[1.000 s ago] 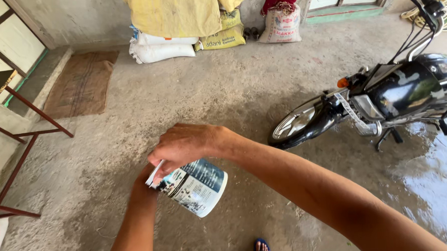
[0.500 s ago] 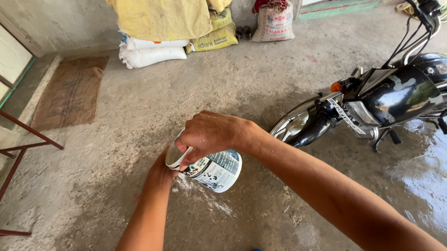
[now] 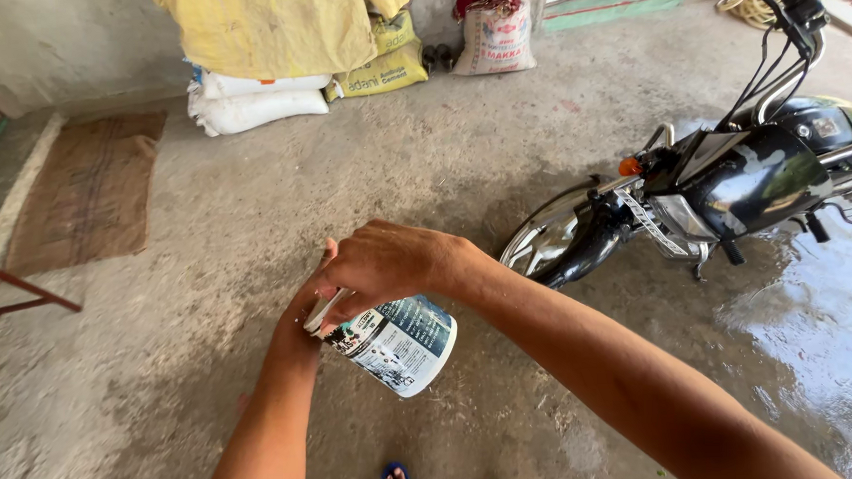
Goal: The person prepares soapy water in a bucket and then pours it over the seat and fuel tank of a motorcycle by hand using a small container.
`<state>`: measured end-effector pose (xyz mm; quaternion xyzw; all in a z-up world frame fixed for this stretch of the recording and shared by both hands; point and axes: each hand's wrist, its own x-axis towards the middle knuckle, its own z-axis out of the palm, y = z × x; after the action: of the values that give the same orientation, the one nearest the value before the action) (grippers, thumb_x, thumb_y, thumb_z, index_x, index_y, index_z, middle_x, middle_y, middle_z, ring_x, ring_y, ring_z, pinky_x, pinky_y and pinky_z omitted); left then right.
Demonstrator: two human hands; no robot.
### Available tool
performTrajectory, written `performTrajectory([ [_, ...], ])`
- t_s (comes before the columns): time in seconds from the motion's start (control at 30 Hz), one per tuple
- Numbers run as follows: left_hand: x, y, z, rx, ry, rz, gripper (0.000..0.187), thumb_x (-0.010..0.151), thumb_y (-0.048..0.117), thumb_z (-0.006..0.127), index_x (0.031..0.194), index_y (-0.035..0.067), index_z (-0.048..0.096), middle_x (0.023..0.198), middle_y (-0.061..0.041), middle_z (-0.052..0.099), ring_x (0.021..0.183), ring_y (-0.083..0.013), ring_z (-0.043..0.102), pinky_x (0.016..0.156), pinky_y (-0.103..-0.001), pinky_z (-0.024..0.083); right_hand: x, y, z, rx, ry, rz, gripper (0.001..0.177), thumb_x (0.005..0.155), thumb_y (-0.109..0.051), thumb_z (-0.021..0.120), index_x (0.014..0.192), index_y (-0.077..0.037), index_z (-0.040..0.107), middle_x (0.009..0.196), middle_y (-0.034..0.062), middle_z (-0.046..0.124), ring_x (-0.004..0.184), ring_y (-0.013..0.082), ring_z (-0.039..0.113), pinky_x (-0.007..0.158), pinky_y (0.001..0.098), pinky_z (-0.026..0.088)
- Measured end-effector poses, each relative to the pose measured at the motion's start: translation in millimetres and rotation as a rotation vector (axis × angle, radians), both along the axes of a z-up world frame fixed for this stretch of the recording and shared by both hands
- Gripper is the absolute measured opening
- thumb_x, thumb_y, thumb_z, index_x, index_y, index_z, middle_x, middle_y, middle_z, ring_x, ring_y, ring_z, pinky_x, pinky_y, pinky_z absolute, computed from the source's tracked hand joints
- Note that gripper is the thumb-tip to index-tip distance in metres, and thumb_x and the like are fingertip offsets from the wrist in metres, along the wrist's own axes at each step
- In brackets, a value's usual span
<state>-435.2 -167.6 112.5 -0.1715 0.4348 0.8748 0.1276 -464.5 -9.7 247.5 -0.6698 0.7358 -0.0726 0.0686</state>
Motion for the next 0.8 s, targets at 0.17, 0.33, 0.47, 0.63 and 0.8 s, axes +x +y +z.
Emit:
performTrajectory([
  [0.17, -25.4, -39.4, -9.2, -0.012, -0.026, -0.059, 0.059, 0.094, 0.051, 0.040, 0.121, 0.003, 0.062, 0.111, -0.020, 0.072, 0.092, -0.0239, 0.075, 0.072, -0.035, 0.064, -22.7, -34.7, -3.6, -0.021, 0.094, -0.040, 0.048, 0.090, -0.061, 0.065, 0.104, -0.017, 0.075, 0.086, 0.0059, 0.077, 0.085, 0.0266, 0.074, 0.076, 0.0450, 0.057],
  [0.33, -47.6, -77.5, -40.0, 0.007, 0.006, -0.132, 0.057, 0.096, 0.049, 0.041, 0.122, 0.003, 0.062, 0.112, -0.019, 0.072, 0.093, -0.0235, 0.074, 0.074, -0.035, 0.063, -41.5, -69.5, -2.1, 0.021, -0.003, -0.177, 0.048, 0.088, -0.061, 0.062, 0.109, -0.020, 0.074, 0.094, 0.0039, 0.078, 0.087, 0.0264, 0.074, 0.076, 0.0466, 0.056],
  [0.47, -98.0, -115.5, -31.9, -0.005, 0.101, -0.176, 0.055, 0.097, 0.048, 0.042, 0.123, 0.004, 0.062, 0.112, -0.018, 0.071, 0.094, -0.0232, 0.073, 0.076, -0.035, 0.063, -55.6, -83.5, 9.8, 0.053, 0.090, -0.300, 0.050, 0.091, -0.062, 0.060, 0.106, -0.016, 0.074, 0.090, 0.0083, 0.077, 0.089, 0.0308, 0.072, 0.079, 0.0486, 0.055],
  [0.63, -135.9, -118.9, -42.0, 0.085, 0.100, -0.226, 0.052, 0.099, 0.046, 0.042, 0.124, 0.004, 0.061, 0.113, -0.017, 0.071, 0.096, -0.0228, 0.073, 0.078, -0.035, 0.062, -67.5, -93.5, 10.1, 0.079, 0.063, -0.439, 0.053, 0.093, -0.063, 0.057, 0.109, -0.015, 0.072, 0.090, 0.0071, 0.078, 0.089, 0.0294, 0.073, 0.080, 0.0487, 0.054],
  [0.8, -185.1, -92.6, -35.3, 0.193, 0.086, -0.308, 0.050, 0.101, 0.044, 0.043, 0.125, 0.004, 0.061, 0.114, -0.016, 0.070, 0.097, -0.0224, 0.072, 0.080, -0.035, 0.062, -72.7, -80.2, 16.6, 0.065, 0.029, -0.585, 0.054, 0.089, -0.064, 0.058, 0.111, -0.017, 0.073, 0.090, 0.0070, 0.078, 0.086, 0.0280, 0.074, 0.076, 0.0482, 0.056],
])
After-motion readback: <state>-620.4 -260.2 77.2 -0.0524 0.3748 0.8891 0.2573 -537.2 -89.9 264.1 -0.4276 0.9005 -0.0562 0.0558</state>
